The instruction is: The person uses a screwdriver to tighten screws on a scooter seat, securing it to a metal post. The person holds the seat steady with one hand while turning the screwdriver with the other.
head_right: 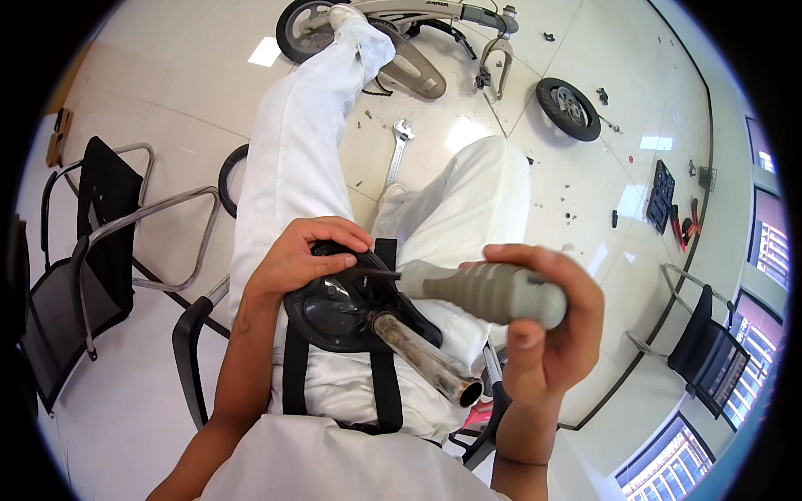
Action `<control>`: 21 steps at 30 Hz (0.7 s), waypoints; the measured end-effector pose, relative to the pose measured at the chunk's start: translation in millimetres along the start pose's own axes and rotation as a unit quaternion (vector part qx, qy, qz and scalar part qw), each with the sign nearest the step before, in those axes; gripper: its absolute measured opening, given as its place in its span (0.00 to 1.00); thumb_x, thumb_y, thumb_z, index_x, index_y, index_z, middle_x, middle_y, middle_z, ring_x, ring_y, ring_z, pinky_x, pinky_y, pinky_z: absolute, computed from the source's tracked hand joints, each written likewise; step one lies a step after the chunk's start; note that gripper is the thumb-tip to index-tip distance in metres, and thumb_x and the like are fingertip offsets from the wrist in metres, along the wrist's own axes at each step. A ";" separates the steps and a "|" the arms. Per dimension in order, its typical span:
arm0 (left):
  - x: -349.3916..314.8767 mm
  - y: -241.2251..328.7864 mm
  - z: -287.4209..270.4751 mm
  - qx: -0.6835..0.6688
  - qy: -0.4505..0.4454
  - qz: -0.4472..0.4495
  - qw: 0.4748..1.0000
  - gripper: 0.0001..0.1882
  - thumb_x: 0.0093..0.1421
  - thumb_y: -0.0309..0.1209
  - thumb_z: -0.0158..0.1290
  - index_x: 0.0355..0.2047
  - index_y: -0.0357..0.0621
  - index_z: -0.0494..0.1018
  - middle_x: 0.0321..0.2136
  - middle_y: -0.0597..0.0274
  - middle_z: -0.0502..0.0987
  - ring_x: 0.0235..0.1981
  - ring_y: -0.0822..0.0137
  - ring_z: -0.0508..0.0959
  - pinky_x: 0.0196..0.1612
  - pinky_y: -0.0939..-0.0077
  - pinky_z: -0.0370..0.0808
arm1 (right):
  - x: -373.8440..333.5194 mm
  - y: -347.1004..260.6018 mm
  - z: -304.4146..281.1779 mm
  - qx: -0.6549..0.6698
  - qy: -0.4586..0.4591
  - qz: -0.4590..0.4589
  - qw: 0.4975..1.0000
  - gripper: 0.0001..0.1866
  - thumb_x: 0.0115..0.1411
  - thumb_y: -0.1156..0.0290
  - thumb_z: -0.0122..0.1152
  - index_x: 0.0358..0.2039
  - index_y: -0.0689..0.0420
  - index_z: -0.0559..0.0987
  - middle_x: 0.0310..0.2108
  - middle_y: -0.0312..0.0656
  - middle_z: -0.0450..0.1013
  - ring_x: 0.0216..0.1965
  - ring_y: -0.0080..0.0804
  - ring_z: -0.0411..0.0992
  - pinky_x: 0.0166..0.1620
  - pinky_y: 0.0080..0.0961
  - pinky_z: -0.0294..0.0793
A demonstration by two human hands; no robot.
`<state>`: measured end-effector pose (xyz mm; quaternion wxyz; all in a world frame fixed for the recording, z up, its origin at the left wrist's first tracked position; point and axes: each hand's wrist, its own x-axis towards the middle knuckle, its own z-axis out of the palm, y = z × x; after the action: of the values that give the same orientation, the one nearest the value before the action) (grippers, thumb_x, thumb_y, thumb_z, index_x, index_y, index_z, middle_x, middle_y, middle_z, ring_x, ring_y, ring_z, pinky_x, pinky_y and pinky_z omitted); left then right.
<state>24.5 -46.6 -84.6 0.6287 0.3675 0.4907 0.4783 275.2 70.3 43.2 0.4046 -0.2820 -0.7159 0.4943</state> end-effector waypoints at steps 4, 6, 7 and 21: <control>-0.8 3.4 2.5 0.024 -0.013 0.029 0.999 0.12 0.50 0.15 0.58 0.36 0.37 0.81 0.44 0.56 0.81 0.47 0.63 0.79 0.54 0.72 0.73 | 1.3 12.7 -5.1 -0.079 0.056 0.047 0.994 0.29 0.70 0.52 0.52 0.58 0.65 0.67 0.44 0.58 0.76 0.44 0.38 0.76 0.47 0.31 0.75; -2.5 6.4 3.3 0.034 -0.015 0.036 0.999 0.11 0.47 0.15 0.57 0.32 0.37 0.80 0.45 0.55 0.80 0.47 0.62 0.79 0.53 0.70 0.73 | -0.1 18.1 -9.0 -0.071 0.060 0.062 0.994 0.28 0.71 0.52 0.51 0.59 0.63 0.67 0.44 0.56 0.77 0.45 0.35 0.75 0.49 0.28 0.73; -3.3 7.2 3.5 0.033 -0.015 0.034 0.999 0.10 0.46 0.15 0.56 0.30 0.37 0.79 0.46 0.55 0.80 0.47 0.62 0.79 0.53 0.70 0.73 | 0.8 20.9 -9.2 -0.063 0.064 0.062 0.994 0.28 0.71 0.52 0.51 0.59 0.63 0.67 0.44 0.56 0.77 0.45 0.35 0.75 0.49 0.29 0.73; -19.6 19.7 -3.2 0.199 -0.098 0.044 0.974 0.07 0.46 0.20 0.60 0.28 0.36 0.79 0.53 0.53 0.78 0.51 0.56 0.79 0.52 0.71 0.74 | -1.2 27.9 -5.5 0.011 0.057 0.099 0.993 0.30 0.71 0.52 0.51 0.61 0.64 0.65 0.47 0.58 0.75 0.44 0.39 0.76 0.38 0.33 0.80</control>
<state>15.5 -60.1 -61.8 0.5662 0.5517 0.4957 0.3596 280.6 81.8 17.7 0.3971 -0.3748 -0.6549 0.5224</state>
